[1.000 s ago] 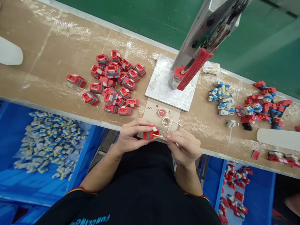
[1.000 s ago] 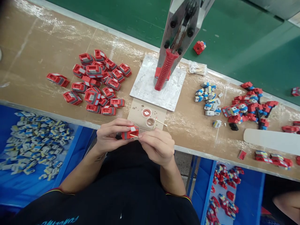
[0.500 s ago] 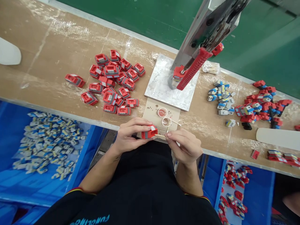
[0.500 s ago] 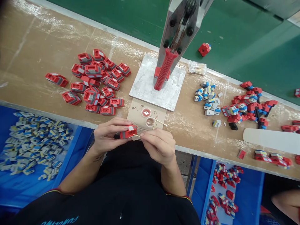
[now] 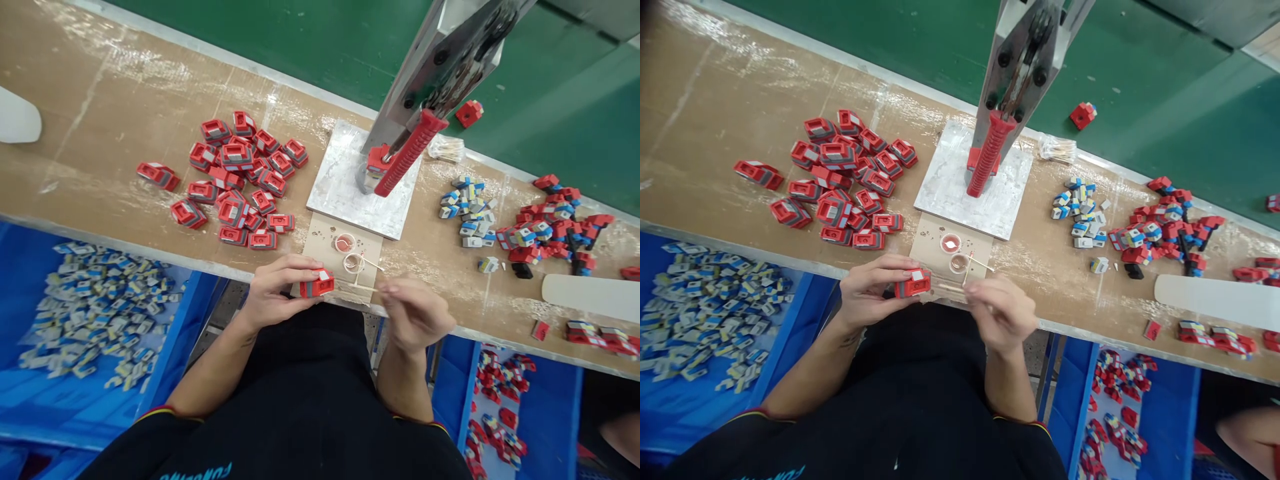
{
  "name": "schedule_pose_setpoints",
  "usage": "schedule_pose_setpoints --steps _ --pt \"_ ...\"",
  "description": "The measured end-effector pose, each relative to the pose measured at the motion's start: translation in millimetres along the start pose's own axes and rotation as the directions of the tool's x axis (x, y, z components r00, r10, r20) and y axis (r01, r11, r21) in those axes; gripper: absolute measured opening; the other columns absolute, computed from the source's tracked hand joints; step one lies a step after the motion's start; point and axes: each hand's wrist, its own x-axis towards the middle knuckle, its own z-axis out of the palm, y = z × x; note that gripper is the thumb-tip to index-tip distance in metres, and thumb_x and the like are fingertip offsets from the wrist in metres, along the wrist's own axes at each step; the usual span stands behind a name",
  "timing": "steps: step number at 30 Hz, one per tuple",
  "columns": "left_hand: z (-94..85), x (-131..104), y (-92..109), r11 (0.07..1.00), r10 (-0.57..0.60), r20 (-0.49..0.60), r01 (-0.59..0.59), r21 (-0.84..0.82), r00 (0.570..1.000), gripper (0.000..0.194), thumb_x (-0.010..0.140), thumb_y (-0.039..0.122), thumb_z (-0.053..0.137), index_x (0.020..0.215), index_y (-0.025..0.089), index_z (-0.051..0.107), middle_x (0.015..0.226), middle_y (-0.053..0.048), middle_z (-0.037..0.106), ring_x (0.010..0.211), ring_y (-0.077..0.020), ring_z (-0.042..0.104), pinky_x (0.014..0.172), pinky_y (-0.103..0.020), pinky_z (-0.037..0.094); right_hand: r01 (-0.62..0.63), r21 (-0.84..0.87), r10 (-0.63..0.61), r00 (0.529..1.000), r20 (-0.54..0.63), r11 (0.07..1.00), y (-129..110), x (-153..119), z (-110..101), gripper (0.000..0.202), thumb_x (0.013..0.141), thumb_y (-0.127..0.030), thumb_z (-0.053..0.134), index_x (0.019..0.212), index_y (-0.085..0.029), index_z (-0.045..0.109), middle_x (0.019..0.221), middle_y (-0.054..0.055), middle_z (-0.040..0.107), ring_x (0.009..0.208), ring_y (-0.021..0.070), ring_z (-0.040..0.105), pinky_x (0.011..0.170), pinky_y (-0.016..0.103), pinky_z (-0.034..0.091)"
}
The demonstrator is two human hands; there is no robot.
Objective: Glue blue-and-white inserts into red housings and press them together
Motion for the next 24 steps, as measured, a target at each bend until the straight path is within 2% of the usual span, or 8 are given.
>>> schedule_pose_setpoints --steps 2,4,8,12,15,17,19,24 --pt "-1.3 -3 -3 0.998 -0.060 -0.024 0.059 -0.033 0.998 0.035 0.082 0.022 0.095 0.114 0.023 0.082 0.111 -0.012 0.087 0.101 -0.0243 0.085 0.090 -0.034 0.070 -0.052 -0.050 0.052 0.999 0.012 0.997 8 2 -12 0.020 0.098 -0.011 0.074 0.110 -0.027 0.078 0.083 0.000 0.081 0.068 0.0181 0.075 0.061 0.032 0.058" --pt "-3.1 -8 -7 0.989 -0.133 -0.049 0.130 -0.072 0.990 0.036 0.081 0.022 0.096 0.114 0.023 0.083 0.113 -0.013 0.087 0.102 -0.0253 0.085 0.090 -0.034 0.071 -0.074 -0.150 0.098 0.982 0.161 0.986 17 4 -21 0.019 0.097 -0.011 0.076 0.105 -0.027 0.078 0.084 0.000 0.081 0.071 0.0184 0.073 0.065 0.033 0.057" --pt "-5.7 -13 -13 0.960 -0.250 -0.083 0.235 -0.152 0.965 0.034 0.077 0.024 0.098 0.107 0.022 0.083 0.114 -0.013 0.087 0.100 -0.0265 0.086 0.083 -0.033 0.072 0.033 -0.330 0.101 0.920 0.378 0.944 25 5 -16 0.010 0.100 -0.015 0.075 0.099 -0.025 0.078 0.089 0.003 0.078 0.080 0.0191 0.070 0.072 0.033 0.056" --pt "-8.2 -13 -10 0.943 -0.294 -0.087 0.275 -0.185 0.952 0.031 0.078 0.018 0.095 0.104 0.021 0.081 0.114 -0.012 0.087 0.101 -0.0271 0.086 0.083 -0.033 0.073 0.031 -0.348 0.147 0.868 0.473 0.937 33 0 -20 0.016 0.105 -0.032 0.071 0.118 -0.027 0.078 0.104 0.006 0.074 0.092 0.0200 0.069 0.079 0.033 0.058" --pt "-15.1 -16 -6 0.933 -0.323 -0.110 0.296 -0.205 0.940 0.032 0.078 0.011 0.093 0.104 0.022 0.079 0.114 -0.009 0.087 0.102 -0.0266 0.086 0.083 -0.031 0.073 -0.157 -0.483 0.325 0.902 0.286 0.861 51 1 -59 0.034 0.106 -0.048 0.065 0.130 -0.025 0.072 0.116 0.009 0.069 0.093 0.0208 0.068 0.080 0.035 0.058" --pt "-21.2 -19 -5 0.917 -0.362 -0.131 0.327 -0.228 0.923 0.033 0.077 0.011 0.093 0.103 0.023 0.078 0.114 -0.007 0.087 0.103 -0.0270 0.086 0.083 -0.031 0.073 -0.342 -0.661 0.435 0.900 -0.026 0.667 67 4 -94 0.035 0.107 -0.048 0.056 0.125 -0.022 0.071 0.115 0.011 0.068 0.090 0.0223 0.064 0.081 0.038 0.057" --pt "-26.0 -21 -5 0.893 -0.415 -0.141 0.373 -0.251 0.899 0.032 0.076 0.012 0.094 0.102 0.024 0.078 0.113 -0.006 0.088 0.100 -0.0267 0.086 0.080 -0.030 0.074 -0.465 -0.743 0.475 0.851 -0.224 0.481 85 10 -124 0.032 0.103 -0.043 0.057 0.118 -0.020 0.071 0.114 0.013 0.069 0.097 0.0268 0.062 0.092 0.044 0.055" --pt "-28.9 -20 -4 0.864 -0.483 -0.173 0.434 -0.254 0.858 0.032 0.078 0.015 0.093 0.103 0.026 0.078 0.115 -0.005 0.087 0.098 -0.0252 0.086 0.073 -0.026 0.073 -0.513 -0.752 0.536 0.805 -0.254 0.413 119 19 -145 0.024 0.084 -0.037 0.071 0.100 -0.020 0.074 0.109 0.016 0.074 0.107 0.0350 0.062 0.106 0.057 0.049"
